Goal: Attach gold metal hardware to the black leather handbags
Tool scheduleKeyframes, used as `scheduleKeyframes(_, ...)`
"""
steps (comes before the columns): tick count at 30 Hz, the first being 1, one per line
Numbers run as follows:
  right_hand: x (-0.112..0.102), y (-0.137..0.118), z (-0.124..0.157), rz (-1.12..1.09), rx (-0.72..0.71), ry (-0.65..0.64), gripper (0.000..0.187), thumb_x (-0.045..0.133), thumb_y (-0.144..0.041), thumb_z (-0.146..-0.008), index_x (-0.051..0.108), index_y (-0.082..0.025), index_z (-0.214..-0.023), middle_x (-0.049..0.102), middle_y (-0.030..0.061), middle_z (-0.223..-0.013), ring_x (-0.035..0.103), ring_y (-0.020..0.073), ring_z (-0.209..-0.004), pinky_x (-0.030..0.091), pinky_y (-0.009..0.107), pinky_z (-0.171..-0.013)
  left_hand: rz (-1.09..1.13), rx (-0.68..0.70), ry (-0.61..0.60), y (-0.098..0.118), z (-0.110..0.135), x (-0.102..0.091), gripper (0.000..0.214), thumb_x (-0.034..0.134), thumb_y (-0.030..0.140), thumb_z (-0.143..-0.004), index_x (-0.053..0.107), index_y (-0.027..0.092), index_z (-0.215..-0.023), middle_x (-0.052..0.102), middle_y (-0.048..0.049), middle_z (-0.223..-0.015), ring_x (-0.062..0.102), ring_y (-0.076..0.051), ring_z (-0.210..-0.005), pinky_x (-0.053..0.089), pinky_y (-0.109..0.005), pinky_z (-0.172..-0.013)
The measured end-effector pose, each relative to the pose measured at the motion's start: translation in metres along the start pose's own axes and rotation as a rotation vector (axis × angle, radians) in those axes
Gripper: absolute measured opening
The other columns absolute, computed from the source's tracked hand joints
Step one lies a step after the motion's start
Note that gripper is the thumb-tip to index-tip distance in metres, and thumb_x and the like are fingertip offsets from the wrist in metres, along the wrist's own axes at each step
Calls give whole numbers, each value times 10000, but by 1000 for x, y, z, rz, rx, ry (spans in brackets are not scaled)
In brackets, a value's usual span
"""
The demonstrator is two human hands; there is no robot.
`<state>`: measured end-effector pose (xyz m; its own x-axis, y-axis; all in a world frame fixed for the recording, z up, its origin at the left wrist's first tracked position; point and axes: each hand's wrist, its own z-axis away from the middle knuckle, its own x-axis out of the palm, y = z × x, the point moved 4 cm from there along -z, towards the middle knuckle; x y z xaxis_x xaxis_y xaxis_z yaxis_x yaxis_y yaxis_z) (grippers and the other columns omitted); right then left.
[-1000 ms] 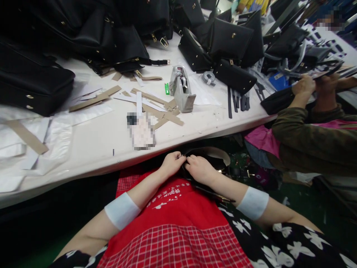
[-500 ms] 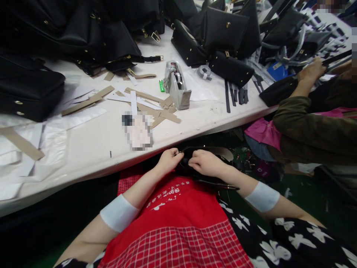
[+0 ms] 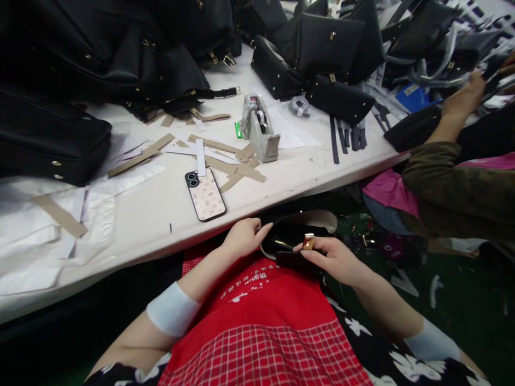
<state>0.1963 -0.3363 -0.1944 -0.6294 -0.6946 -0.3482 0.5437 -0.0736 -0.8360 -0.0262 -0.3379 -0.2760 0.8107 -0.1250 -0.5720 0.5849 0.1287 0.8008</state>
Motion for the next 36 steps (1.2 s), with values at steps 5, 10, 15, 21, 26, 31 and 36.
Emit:
scheduleKeyframes(5, 14, -4, -17, 1, 10, -41, 423, 534, -499, -887, 692, -123, -776, 597, 11, -684, 516, 143, -640, 392, 247, -592, 55, 74, 97, 37, 14, -33, 374, 465, 456, -883, 512, 182, -633, 523, 0, -597, 450, -130, -579, 343, -251, -577)
scheduleKeyframes(10, 16, -10, -26, 23, 17, -125, 447, 550, -485, -861, 503, -148, -571, 363, -40, -560, 307, 87, -544, 238, 234, -500, 451, 72, -168, 54, 17, -21, 289, 529, 415, -867, 632, 152, -805, 613, -2, -691, 517, -113, -621, 417, -219, -609)
scheduleKeyframes(15, 17, -1, -33, -60, 78, -141, 476, 598, -501, -805, 420, -166, -518, 278, -53, -532, 231, 78, -525, 177, 237, -473, 515, -5, -134, 47, 14, -16, 345, 440, 470, -917, 578, 165, -834, 500, 45, -533, 449, -89, -460, 369, -200, -470)
scheduleKeyframes(21, 17, 0, -35, -347, 77, -202, 403, 610, -522, -799, 610, -139, -676, 530, -15, -624, 439, 111, -583, 357, 242, -563, 523, -41, -157, 47, 18, -14, 352, 470, 482, -905, 519, 168, -756, 604, 3, -606, 517, -93, -485, 424, -206, -495)
scheduleKeyframes(26, 16, 3, -38, -385, 51, -194, 373, 624, -500, -807, 710, -137, -812, 684, 46, -834, 588, 190, -811, 441, 322, -805, 406, 59, -96, 52, 24, -18, 257, 575, 389, -870, 563, 160, -755, 629, -2, -663, 538, -99, -563, 439, -212, -555)
scheduleKeyframes(31, 19, 13, -41, -501, 129, -206, 357, 685, -478, -761, 723, -126, -806, 692, 40, -797, 592, 176, -767, 439, 310, -777, 81, 394, -28, 65, 32, -22, 129, 602, 249, -871, 660, 177, -962, 660, -27, -824, 591, -126, -732, 476, -243, -691)
scheduleKeyframes(36, 20, 15, -41, -533, 170, -220, 330, 679, -462, -773, 718, -134, -769, 681, 21, -759, 578, 156, -710, 440, 285, -719, -202, 608, -70, 73, 40, -20, 265, 426, 257, -972, 617, 163, -1129, 636, -62, -885, 589, -135, -765, 492, -252, -677)
